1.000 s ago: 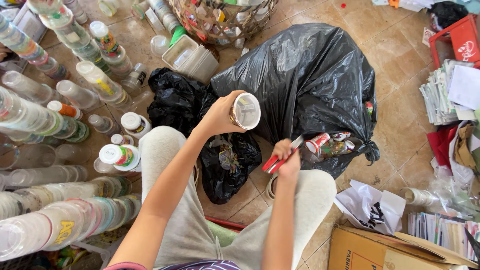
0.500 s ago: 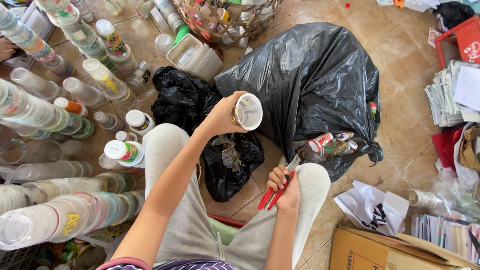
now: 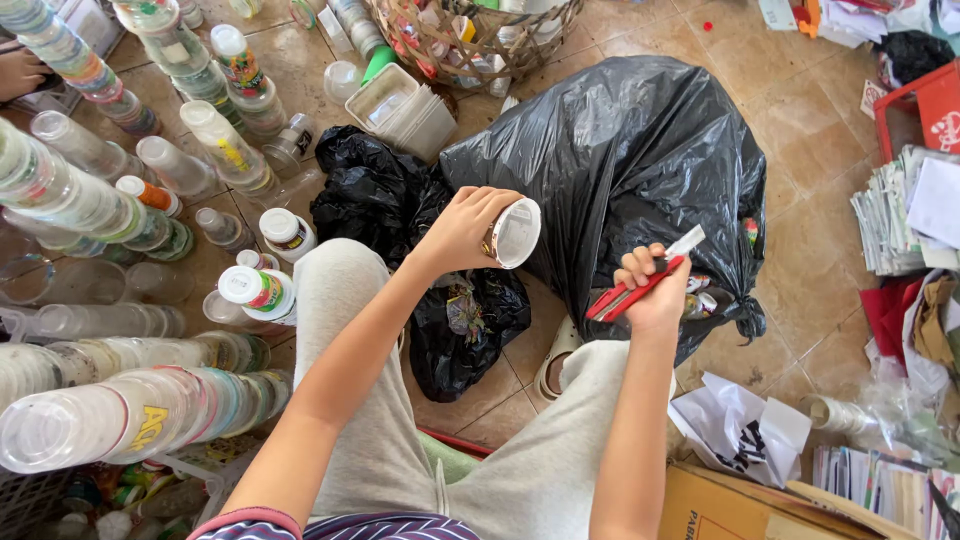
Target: The person sits on a low stool and uses a red utility knife to cut the plastic lids and labels off several small plastic containers. They hold each container in their left hand and cut around the rim with the knife in their right hand, then place the modified containers on the floor.
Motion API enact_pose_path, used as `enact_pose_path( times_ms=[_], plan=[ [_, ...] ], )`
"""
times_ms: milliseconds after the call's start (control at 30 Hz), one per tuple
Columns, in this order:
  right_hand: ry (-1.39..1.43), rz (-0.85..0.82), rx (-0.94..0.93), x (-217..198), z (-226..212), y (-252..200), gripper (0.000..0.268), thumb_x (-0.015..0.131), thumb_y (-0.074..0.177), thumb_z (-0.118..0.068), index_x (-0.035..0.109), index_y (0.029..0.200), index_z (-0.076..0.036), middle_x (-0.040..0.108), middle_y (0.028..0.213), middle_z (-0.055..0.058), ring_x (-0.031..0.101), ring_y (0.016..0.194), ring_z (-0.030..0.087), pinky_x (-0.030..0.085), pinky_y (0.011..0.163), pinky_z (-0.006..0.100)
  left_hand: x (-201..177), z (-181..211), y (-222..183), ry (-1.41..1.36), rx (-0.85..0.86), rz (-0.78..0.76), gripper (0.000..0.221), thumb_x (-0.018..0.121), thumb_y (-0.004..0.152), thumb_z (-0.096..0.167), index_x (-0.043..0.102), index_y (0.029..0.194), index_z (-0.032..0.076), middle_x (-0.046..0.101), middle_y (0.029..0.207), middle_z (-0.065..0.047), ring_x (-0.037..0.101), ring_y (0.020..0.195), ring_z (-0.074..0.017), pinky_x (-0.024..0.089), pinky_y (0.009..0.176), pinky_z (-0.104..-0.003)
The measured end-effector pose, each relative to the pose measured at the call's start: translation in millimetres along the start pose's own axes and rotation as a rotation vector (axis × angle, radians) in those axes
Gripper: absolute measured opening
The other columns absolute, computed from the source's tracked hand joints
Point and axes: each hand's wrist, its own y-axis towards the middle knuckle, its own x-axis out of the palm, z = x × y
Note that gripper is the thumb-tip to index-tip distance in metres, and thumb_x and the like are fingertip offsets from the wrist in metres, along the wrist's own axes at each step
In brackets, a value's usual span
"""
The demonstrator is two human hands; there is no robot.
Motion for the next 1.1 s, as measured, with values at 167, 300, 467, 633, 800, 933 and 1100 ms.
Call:
enact_pose_path(
  times_ms=[167, 300, 467, 633, 800, 933, 1100],
  plan=[
    [-0.559, 0.241, -0.179, 104, 80, -25, 0.06, 0.027, 0.102, -0.069, 0.055, 0.081, -0.02, 0.034, 0.053, -0.003, 0.034, 0.039, 0.007, 0.027, 0.038, 0.02, 20, -10, 4, 0.065, -0.048, 0.176, 0.107, 0.072, 0.065, 0.082, 0.05, 0.14, 0.009, 0.061, 0.134, -0.007, 0.058, 0.124, -0.0239, 0.039, 0.105, -0.04],
    [-0.669, 0.106, -0.29, 93, 133, -15, 0.06, 0.032, 0.102, -0.072, 0.053, 0.111, -0.016, 0.039, 0.056, 0.0, 0.033, 0.038, 0.005, 0.028, 0.035, 0.019, 13, 5, 9, 0.115, -0.173, 0.107, 0.117, 0.09, 0.044, 0.052, 0.045, 0.144, 0.012, 0.057, 0.137, -0.004, 0.055, 0.124, -0.0233, 0.04, 0.102, -0.04],
    [-1.119, 0.135, -0.542, 96, 155, -1, 0.032, 0.085, 0.086, -0.019, 0.066, 0.11, -0.011, 0.063, 0.082, 0.001, 0.05, 0.049, 0.004, 0.043, 0.045, 0.016, 31, 5, 3, 0.119, -0.211, 0.067, 0.099, 0.086, 0.049, 0.044, 0.041, 0.131, 0.012, 0.05, 0.132, -0.006, 0.056, 0.114, -0.0263, 0.043, 0.093, -0.045],
    [-1.275, 0.14, -0.687, 117, 155, -2, 0.018, 0.087, 0.088, -0.018, 0.073, 0.09, -0.008, 0.066, 0.086, 0.005, 0.063, 0.075, 0.013, 0.051, 0.061, 0.022, 10, 22, 1, 0.284, -0.246, -0.046, 0.093, 0.079, 0.05, 0.042, 0.044, 0.132, 0.015, 0.045, 0.129, -0.003, 0.059, 0.105, -0.0255, 0.046, 0.088, -0.043],
    [-1.291, 0.178, -0.579, 104, 148, -2, 0.016, 0.083, 0.092, -0.018, 0.071, 0.088, -0.008, 0.074, 0.091, 0.006, 0.067, 0.085, 0.013, 0.057, 0.078, 0.028, -22, 31, 3, 0.249, -0.288, -0.193, 0.091, 0.087, 0.061, 0.037, 0.047, 0.142, 0.021, 0.045, 0.13, -0.005, 0.061, 0.107, -0.0328, 0.048, 0.089, -0.047],
    [-1.311, 0.209, -0.586, 103, 145, -5, 0.02, 0.079, 0.096, -0.023, 0.072, 0.09, -0.006, 0.073, 0.089, 0.01, 0.067, 0.084, 0.017, 0.057, 0.077, 0.035, -28, 34, 11, 0.258, -0.271, -0.192, 0.084, 0.089, 0.064, 0.03, 0.052, 0.139, 0.023, 0.047, 0.129, -0.005, 0.061, 0.107, -0.0324, 0.047, 0.09, -0.046],
    [-1.004, 0.174, -0.462, 114, 139, -7, 0.014, 0.062, 0.106, -0.017, 0.065, 0.097, -0.006, 0.042, 0.056, -0.003, 0.036, 0.046, 0.001, 0.033, 0.045, 0.017, -23, 35, 16, 0.017, -0.292, -0.068, 0.101, 0.093, 0.06, 0.022, 0.045, 0.15, 0.016, 0.05, 0.132, -0.009, 0.059, 0.116, -0.0388, 0.048, 0.097, -0.051]
  ],
)
